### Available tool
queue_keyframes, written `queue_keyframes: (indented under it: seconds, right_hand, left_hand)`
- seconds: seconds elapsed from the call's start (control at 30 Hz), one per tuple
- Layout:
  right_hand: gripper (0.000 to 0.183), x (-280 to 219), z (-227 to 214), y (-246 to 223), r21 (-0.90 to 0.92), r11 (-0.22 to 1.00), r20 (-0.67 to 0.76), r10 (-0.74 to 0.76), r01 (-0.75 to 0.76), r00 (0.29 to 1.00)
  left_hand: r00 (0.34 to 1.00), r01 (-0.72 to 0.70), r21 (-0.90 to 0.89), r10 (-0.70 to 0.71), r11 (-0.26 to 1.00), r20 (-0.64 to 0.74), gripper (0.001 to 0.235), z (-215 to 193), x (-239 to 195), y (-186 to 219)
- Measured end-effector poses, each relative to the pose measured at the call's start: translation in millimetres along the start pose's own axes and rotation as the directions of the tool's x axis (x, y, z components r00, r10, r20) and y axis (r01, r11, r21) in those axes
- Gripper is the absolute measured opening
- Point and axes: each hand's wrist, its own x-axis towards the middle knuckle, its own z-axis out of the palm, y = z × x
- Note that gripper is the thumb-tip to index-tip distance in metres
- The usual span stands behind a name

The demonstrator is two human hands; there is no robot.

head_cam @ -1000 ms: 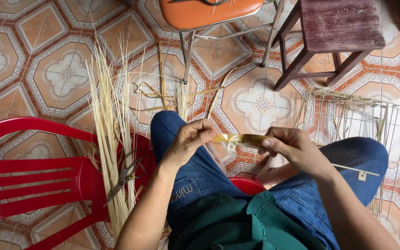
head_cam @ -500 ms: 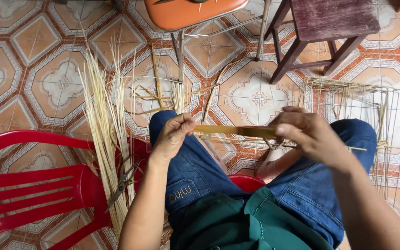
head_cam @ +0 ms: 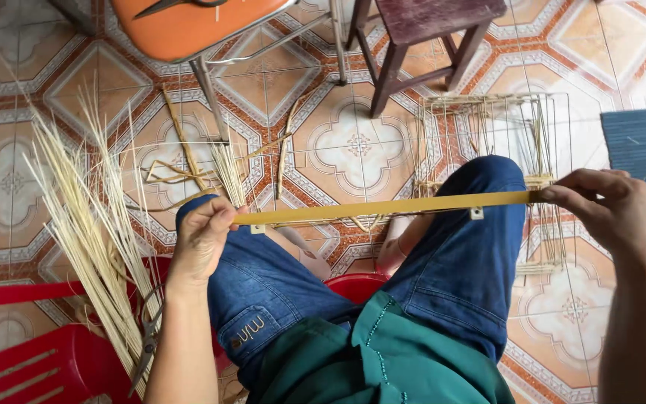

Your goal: The person sits on a red plastic chair and weaves thin bamboo strips through a wire frame. They repeatedly pull a strip through the frame, cut it with scissors, and continue weaving additional strips.

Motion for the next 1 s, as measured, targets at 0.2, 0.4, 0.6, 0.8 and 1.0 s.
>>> queue_keyframes:
  seconds: [0.2,0.4,0.6,0.8,1.0]
  right_hand:
    - [0.022,-8,9,-9,0.078,0.994,0.000,0.072,-0.072,0.997]
    - [0.024,1,20,-17,0.117,0.991,-0.019,-0.071,0.072,0.997]
    - [0.026,1,32,-11,0.062,0.998,0.033,-0.007,0.005,0.999]
    - [0.028,-7,52,-2,0.095,0.995,-0.021,-0.025,0.027,0.999]
    - [0.028,-10,60,-18,0.122,0.992,0.000,-0.014,0.014,1.000]
  left_hand:
    - [0.998,-0.056,0.009,0.056,0.998,0.029,0.019,1,0,6]
    - [0.998,-0.070,0.011,0.070,0.998,0.010,0.021,2,-4,11]
    - [0.999,0.024,0.080,-0.020,0.997,-0.050,0.026,60,-9,70]
    - [0.903,-0.389,0.857,0.325,0.338,0.282,0.012,102,-7,82]
    - [0.812,-0.532,0.837,0.356,0.125,0.463,0.014,182,12,40]
